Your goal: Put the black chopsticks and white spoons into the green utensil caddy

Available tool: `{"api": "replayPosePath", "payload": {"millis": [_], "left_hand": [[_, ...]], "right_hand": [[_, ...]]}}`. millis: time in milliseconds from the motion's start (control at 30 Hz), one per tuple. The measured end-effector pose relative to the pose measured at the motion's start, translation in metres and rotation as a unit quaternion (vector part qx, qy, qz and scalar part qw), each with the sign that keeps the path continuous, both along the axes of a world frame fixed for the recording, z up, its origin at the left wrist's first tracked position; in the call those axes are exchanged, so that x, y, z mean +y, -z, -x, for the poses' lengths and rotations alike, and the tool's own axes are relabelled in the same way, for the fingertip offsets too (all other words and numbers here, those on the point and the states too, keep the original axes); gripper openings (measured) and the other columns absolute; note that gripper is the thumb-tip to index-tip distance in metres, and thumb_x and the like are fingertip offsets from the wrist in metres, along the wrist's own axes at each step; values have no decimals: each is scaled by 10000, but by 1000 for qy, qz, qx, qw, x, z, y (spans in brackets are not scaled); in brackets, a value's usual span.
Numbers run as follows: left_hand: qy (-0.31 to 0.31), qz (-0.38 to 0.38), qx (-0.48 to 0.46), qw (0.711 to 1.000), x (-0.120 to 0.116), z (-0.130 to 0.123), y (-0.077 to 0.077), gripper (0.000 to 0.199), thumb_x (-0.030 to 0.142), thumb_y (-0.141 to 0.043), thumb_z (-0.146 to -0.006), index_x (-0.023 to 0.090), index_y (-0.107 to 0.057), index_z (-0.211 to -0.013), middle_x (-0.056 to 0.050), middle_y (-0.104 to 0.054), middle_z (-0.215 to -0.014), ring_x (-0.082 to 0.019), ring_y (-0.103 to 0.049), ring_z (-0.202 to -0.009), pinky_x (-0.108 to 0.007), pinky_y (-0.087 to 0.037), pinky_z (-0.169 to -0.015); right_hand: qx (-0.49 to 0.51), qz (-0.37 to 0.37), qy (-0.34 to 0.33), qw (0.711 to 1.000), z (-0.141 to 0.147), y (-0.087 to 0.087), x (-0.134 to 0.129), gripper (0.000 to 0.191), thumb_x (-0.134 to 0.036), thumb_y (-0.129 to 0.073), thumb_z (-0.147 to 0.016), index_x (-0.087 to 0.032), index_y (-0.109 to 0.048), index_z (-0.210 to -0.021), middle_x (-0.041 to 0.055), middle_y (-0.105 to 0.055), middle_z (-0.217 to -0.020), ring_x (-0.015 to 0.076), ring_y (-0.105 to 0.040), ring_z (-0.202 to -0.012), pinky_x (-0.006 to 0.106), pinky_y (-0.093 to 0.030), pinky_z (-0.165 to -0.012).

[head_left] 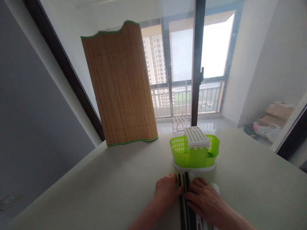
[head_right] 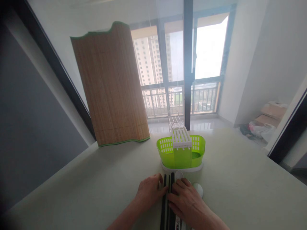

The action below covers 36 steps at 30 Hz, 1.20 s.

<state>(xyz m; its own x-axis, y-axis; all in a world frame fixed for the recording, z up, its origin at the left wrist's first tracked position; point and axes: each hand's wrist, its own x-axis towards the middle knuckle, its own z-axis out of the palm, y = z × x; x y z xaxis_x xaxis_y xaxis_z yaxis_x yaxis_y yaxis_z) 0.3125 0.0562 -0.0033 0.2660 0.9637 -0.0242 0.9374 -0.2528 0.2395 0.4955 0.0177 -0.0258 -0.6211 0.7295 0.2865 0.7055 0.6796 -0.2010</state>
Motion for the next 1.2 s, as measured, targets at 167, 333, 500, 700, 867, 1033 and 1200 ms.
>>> {"api": "replayPosePath", "payload": {"millis": [167, 333, 500, 700, 867, 1033, 1200], "left_hand": [[-8, -10, 45, 999, 0, -1, -1, 201, 290, -522, -793, 193, -616, -942, -64, -701, -958, -224, -676, -851, -299, -493, -717], [-40, -22, 120, 992, 7, 1, -1, 299, 37, -402, -819, 135, -657, -939, -124, -699, -924, -235, -685, -877, -289, -502, -693], [-47, -49, 141, 988, 14, 3, 3, 347, -23, -357, -833, 99, -668, -925, -165, -692, -903, -260, -694, -838, -314, -528, -654], [-31, -173, 105, 979, 14, 15, -20, 312, 45, -383, -870, 177, -656, -942, -101, -687, -837, -235, -685, -777, -296, -538, -627], [72, -298, -193, 932, -9, 28, -67, 227, 222, -460, -928, 230, -607, -1100, -32, -697, -883, -162, -666, -783, -269, -550, -727], [66, -258, -388, 883, -28, 33, -88, 192, 276, -523, -912, 269, -604, -1085, 22, -708, -879, -102, -660, -679, -201, -559, -630], [94, -230, -401, 882, -25, 27, -83, 117, 269, -563, -891, 267, -666, -947, 22, -699, -839, -116, -655, -744, -217, -554, -674]], "right_hand": [[-8, -14, 14, 1000, -1, 0, 1, 100, -251, -548, -920, -234, -602, -837, 12, -575, -867, 210, -481, -881, 357, -318, -818], [-4, -15, 18, 1000, -3, 0, 3, 124, -263, -542, -924, -230, -601, -819, 13, -578, -860, 207, -489, -880, 351, -327, -811], [2, -15, 18, 1000, -3, 1, 4, 103, -265, -527, -925, -242, -619, -887, 20, -583, -878, 215, -496, -882, 357, -334, -808], [9, -7, 21, 1000, -4, 1, 5, 80, -266, -539, -915, -249, -617, -912, 15, -594, -879, 220, -503, -880, 376, -334, -834], [57, -31, 24, 998, -7, 4, 8, 260, -242, -571, -878, -239, -580, -1138, 35, -614, -932, 233, -513, -904, 393, -347, -870], [90, -54, 18, 994, -9, 3, 8, 322, -226, -563, -877, -220, -564, -1199, 56, -617, -942, 235, -529, -902, 387, -375, -852], [102, -42, 8, 994, -5, 4, 8, 430, -250, -579, -854, -186, -501, -1272, 70, -618, -932, 253, -529, -884, 404, -398, -821]]}}
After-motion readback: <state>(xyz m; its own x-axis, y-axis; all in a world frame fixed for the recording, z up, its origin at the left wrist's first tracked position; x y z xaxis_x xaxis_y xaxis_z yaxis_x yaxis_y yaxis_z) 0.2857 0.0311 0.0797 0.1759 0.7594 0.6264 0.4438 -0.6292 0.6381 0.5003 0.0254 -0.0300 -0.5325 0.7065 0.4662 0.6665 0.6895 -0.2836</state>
